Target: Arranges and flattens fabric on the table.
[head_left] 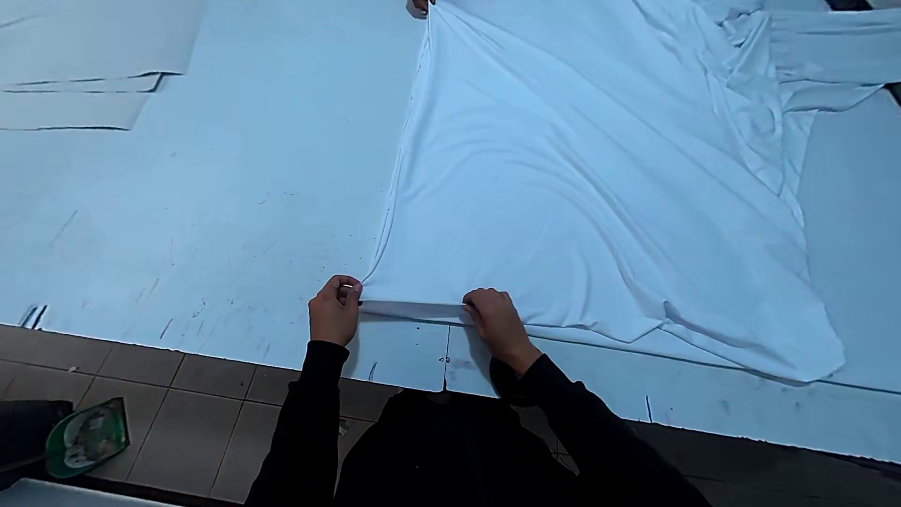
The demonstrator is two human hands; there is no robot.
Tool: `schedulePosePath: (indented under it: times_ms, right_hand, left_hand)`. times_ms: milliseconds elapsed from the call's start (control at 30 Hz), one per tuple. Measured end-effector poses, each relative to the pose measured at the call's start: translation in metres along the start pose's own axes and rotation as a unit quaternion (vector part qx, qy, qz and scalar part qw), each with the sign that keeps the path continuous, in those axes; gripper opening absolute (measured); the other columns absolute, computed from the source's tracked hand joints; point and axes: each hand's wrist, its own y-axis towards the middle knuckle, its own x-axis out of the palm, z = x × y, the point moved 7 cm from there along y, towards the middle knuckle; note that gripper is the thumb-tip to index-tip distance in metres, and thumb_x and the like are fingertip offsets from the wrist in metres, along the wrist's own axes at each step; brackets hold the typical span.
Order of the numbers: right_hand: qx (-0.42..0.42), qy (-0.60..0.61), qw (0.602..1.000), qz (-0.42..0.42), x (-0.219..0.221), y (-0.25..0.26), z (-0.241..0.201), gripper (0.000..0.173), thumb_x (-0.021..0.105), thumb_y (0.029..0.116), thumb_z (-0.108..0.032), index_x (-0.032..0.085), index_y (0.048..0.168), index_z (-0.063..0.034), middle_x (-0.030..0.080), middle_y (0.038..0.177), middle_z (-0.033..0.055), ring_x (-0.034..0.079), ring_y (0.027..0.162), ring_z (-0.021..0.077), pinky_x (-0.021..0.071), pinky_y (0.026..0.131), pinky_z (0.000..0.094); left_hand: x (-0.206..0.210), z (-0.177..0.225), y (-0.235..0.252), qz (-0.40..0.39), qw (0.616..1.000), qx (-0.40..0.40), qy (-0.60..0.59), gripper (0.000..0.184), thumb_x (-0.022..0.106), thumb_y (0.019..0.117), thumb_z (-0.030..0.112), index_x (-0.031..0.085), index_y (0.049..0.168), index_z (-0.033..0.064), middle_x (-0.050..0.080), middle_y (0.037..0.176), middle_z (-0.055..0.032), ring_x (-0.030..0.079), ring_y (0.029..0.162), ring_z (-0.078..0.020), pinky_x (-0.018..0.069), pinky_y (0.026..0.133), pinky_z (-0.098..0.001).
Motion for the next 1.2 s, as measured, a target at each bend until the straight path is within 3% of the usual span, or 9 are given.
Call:
schedulePosePath:
  times_ms: [133,300,400,667,767,867,1000,1100,1200]
  right_hand:
    - [-0.025,-0.003,1.0,0.013,-0.002,-0.005,-0.001,0.017,0.058,0.1041,-0.021,0.069,0.11,-0.01,0.068,0.094,0.0049,0.065,0.089,0.0241,0.052,0.081,0.0457]
    - [-0.06,0.009,0.998,0.023,0.002,-0.011,-0.016,0.017,0.056,0.1037,-0.015,0.072,0.103,-0.0093,0.068,0.094,0.0043,0.067,0.092,0.0196,0.0572,0.084,0.0367]
    - [-0.068,0.008,0.998,-0.004,0.015,-0.015,-0.013,0.016,0.058,0.1028,-0.015,0.072,0.101,-0.0099,0.067,0.093,0.0042,0.066,0.09,0.0195,0.0571,0.081,0.0365]
    - [-0.054,0.034,0.997,-0.042,0.022,-0.005,-0.005,0.026,0.064,0.0999,-0.04,0.073,0.101,-0.0158,0.067,0.098,-0.0007,0.064,0.095,0.015,0.0564,0.084,0.0339]
    - [-0.037,0.047,0.998,-0.027,0.018,0.015,-0.008,0.029,0.06,0.1019,-0.042,0.074,0.102,-0.0161,0.068,0.098,-0.0016,0.065,0.095,0.0135,0.0567,0.084,0.0323]
    - [-0.041,0.045,0.998,-0.025,0.027,0.056,-0.022,0.022,0.06,0.1014,-0.029,0.075,0.103,-0.0126,0.069,0.099,0.0028,0.066,0.097,0.0183,0.0576,0.086,0.0365]
    - [-0.057,0.023,0.996,-0.067,0.071,0.125,-0.048,0.016,0.064,0.0979,-0.018,0.074,0.105,-0.0085,0.068,0.097,0.0095,0.066,0.094,0.0275,0.0569,0.082,0.0449]
    - [-0.074,0.012,0.994,-0.083,0.098,0.16,-0.069,0.018,0.064,0.0978,-0.019,0.072,0.11,-0.0077,0.065,0.1,0.0115,0.064,0.095,0.0304,0.0555,0.079,0.0456]
    - [-0.12,0.003,0.991,-0.066,0.106,0.171,-0.084,0.032,0.063,0.0977,-0.02,0.069,0.129,-0.0163,0.064,0.108,0.0079,0.061,0.1,0.0273,0.0521,0.079,0.0436]
  left_hand:
    - [0.004,-0.016,0.008,-0.041,0.999,-0.013,-0.003,0.019,0.064,0.1035,0.02,0.063,0.118,0.0076,0.073,0.087,-0.0093,0.071,0.07,-0.0235,0.0607,0.071,-0.0478]
    - [0.004,-0.029,0.009,-0.045,0.999,-0.001,0.017,0.018,0.065,0.1027,0.019,0.063,0.116,0.0071,0.073,0.085,-0.0085,0.071,0.073,-0.0234,0.0599,0.074,-0.0481]
    - [0.008,-0.037,0.006,-0.044,0.999,0.005,0.03,0.016,0.066,0.1018,0.019,0.065,0.113,0.008,0.072,0.084,-0.007,0.07,0.071,-0.0209,0.0594,0.071,-0.0457]
    - [0.012,-0.048,0.004,-0.004,1.0,-0.019,0.01,0.022,0.078,0.0933,0.021,0.068,0.108,0.0083,0.072,0.093,-0.0063,0.071,0.078,-0.0177,0.0612,0.075,-0.0423]
    - [0.007,-0.031,-0.001,0.058,0.993,0.07,0.073,0.026,0.08,0.0906,0.028,0.072,0.106,0.0087,0.068,0.104,-0.0104,0.067,0.091,-0.0265,0.0578,0.081,-0.0501]
    - [0.028,-0.006,-0.007,0.064,0.972,0.201,0.105,0.016,0.073,0.0948,0.026,0.076,0.1,0.0113,0.071,0.105,-0.0083,0.068,0.098,-0.027,0.058,0.089,-0.049]
    - [0.056,-0.015,0.004,0.001,0.973,0.186,0.139,0.02,0.07,0.0969,0.023,0.076,0.113,0.0132,0.071,0.112,-0.0085,0.067,0.106,-0.0268,0.0554,0.096,-0.0457]
    - [0.053,-0.017,0.01,-0.009,0.98,0.138,0.143,0.041,0.074,0.0932,0.021,0.069,0.133,0.0146,0.068,0.118,-0.0106,0.066,0.108,-0.0277,0.0546,0.098,-0.0449]
    - [0.052,-0.013,0.012,-0.043,0.976,0.092,0.191,0.05,0.075,0.0926,0.025,0.064,0.142,0.0203,0.067,0.123,-0.0093,0.065,0.109,-0.0283,0.0534,0.098,-0.0448]
